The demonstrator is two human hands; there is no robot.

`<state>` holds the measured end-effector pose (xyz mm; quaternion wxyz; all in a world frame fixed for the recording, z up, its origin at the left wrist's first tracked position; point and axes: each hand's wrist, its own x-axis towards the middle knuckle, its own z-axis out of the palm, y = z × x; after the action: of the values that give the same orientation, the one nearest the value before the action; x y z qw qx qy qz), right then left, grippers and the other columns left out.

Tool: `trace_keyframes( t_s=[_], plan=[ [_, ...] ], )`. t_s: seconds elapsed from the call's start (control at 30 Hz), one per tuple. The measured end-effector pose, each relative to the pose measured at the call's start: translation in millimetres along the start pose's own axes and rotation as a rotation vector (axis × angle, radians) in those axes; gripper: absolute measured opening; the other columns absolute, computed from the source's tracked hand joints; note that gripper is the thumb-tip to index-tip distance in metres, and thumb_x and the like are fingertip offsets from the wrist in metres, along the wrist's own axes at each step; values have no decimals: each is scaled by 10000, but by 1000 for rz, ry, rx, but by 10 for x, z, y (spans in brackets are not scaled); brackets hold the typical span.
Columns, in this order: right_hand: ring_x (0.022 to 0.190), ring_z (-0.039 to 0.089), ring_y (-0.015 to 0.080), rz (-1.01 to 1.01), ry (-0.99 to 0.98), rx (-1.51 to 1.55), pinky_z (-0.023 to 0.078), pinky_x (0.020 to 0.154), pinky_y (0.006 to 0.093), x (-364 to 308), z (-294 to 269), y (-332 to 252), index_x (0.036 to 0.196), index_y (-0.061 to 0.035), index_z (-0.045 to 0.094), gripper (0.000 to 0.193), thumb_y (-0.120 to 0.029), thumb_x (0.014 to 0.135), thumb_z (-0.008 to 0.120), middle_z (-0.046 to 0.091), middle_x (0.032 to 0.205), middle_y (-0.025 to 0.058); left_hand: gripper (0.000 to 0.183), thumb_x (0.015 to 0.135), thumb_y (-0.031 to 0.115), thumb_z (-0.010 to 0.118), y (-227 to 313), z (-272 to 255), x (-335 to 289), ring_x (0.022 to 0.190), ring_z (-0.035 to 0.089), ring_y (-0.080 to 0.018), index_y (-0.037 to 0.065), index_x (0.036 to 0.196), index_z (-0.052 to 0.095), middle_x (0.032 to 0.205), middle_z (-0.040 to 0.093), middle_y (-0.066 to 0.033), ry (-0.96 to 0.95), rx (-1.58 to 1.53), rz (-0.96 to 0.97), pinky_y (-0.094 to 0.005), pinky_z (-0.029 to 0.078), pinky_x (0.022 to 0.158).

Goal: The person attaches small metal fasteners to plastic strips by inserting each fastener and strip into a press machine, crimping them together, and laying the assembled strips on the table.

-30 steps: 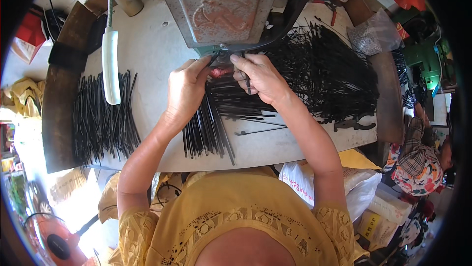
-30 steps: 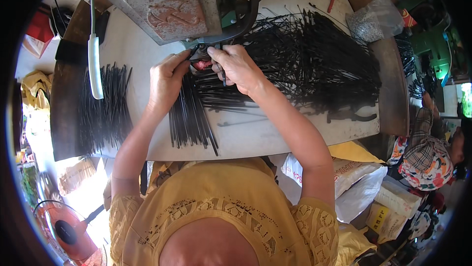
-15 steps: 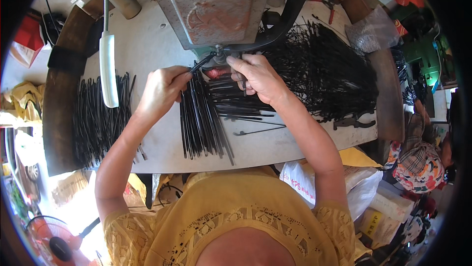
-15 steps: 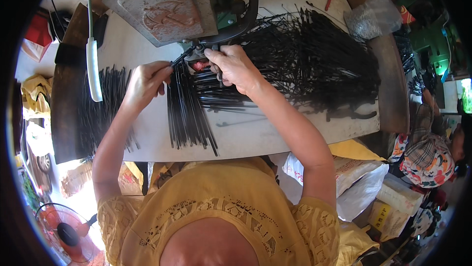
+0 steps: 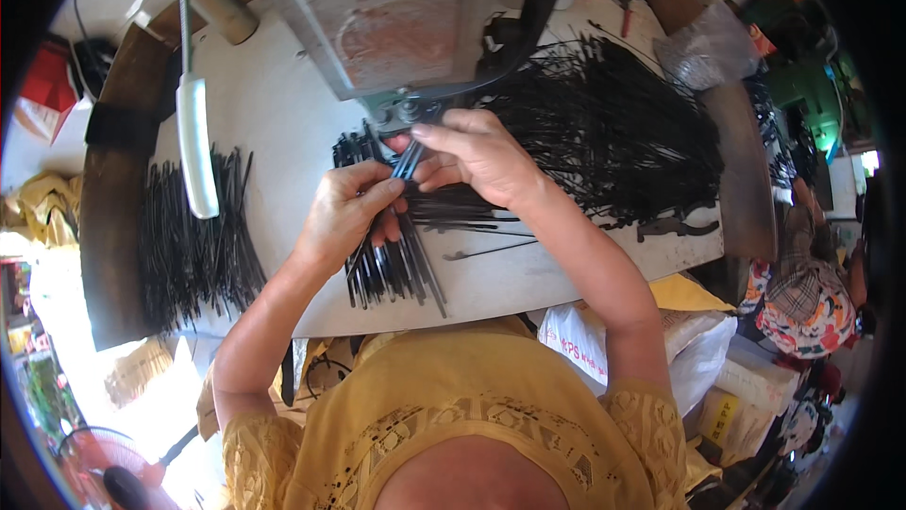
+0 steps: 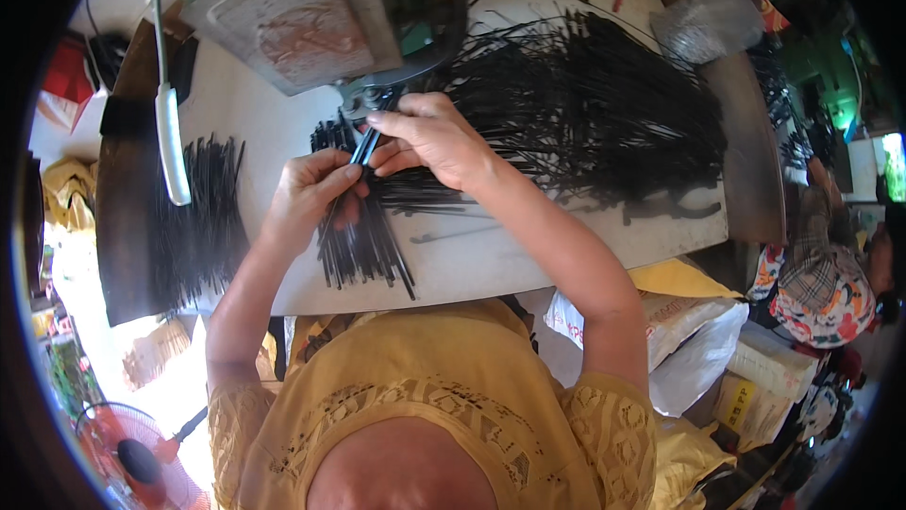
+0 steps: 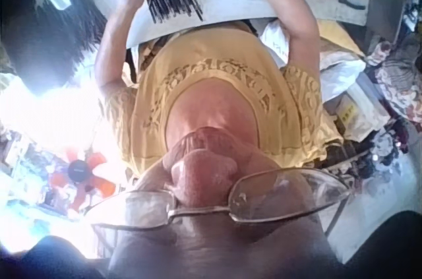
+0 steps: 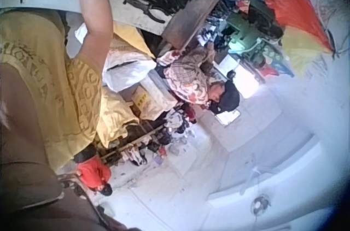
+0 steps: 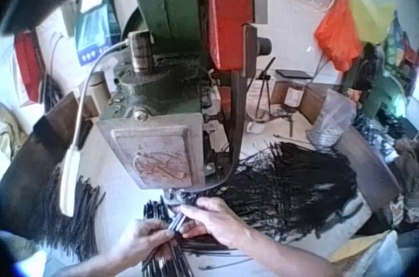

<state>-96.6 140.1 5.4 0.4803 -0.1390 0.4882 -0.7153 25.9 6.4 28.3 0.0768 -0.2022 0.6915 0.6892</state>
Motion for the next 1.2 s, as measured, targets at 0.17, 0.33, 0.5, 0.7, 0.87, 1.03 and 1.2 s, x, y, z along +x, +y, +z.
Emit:
trace_keyframes(
  t_s=[0.17,0.33,0.5,0.7,0.87,1.03,1.2],
  plan=[
    [649,602,168,12,-56,109,534,582,290,38,-73,68,931,53,526,238,-155,819,561,587,857,121,157,845,137,509,2,-24,65,425,442,-93,5,759,507,653,534,-73,-47,-220,-126,-193,291,349],
    [704,617,230,-39,-35,171,543,622,315,-72,-100,32,931,80,516,218,-106,820,546,571,885,162,125,824,86,532,24,28,22,405,429,-71,-22,766,554,629,551,-57,15,6,21,-183,293,346],
    [701,618,237,-36,-15,198,543,627,315,-102,-144,33,923,80,529,206,-88,807,551,583,859,165,91,803,57,545,62,127,37,398,416,-44,-15,747,548,596,543,-36,126,266,125,-182,281,332],
    [682,619,227,-75,-57,163,542,626,321,-90,-167,25,957,70,534,250,-112,791,577,599,881,160,137,735,-2,577,25,111,45,480,506,-130,-38,864,549,651,563,-65,158,374,159,-234,395,437],
    [754,626,266,-226,230,262,538,671,334,22,-337,-79,957,68,533,225,-86,795,562,604,877,178,539,650,51,674,-3,344,-32,997,474,-332,-14,1140,459,1092,495,-179,321,769,794,-376,368,866],
    [752,627,276,-235,225,307,543,663,340,113,-366,-19,919,94,523,196,-73,815,523,595,857,191,285,811,302,584,-76,254,182,562,547,-123,17,825,569,688,596,-89,48,-514,-85,-209,403,484],
    [808,613,284,-187,222,273,529,721,364,157,-314,-9,950,77,517,203,-93,841,499,591,866,195,245,814,236,580,-155,40,516,521,515,-133,-6,825,547,655,580,-90,191,-798,-32,-227,365,455]
  ],
)
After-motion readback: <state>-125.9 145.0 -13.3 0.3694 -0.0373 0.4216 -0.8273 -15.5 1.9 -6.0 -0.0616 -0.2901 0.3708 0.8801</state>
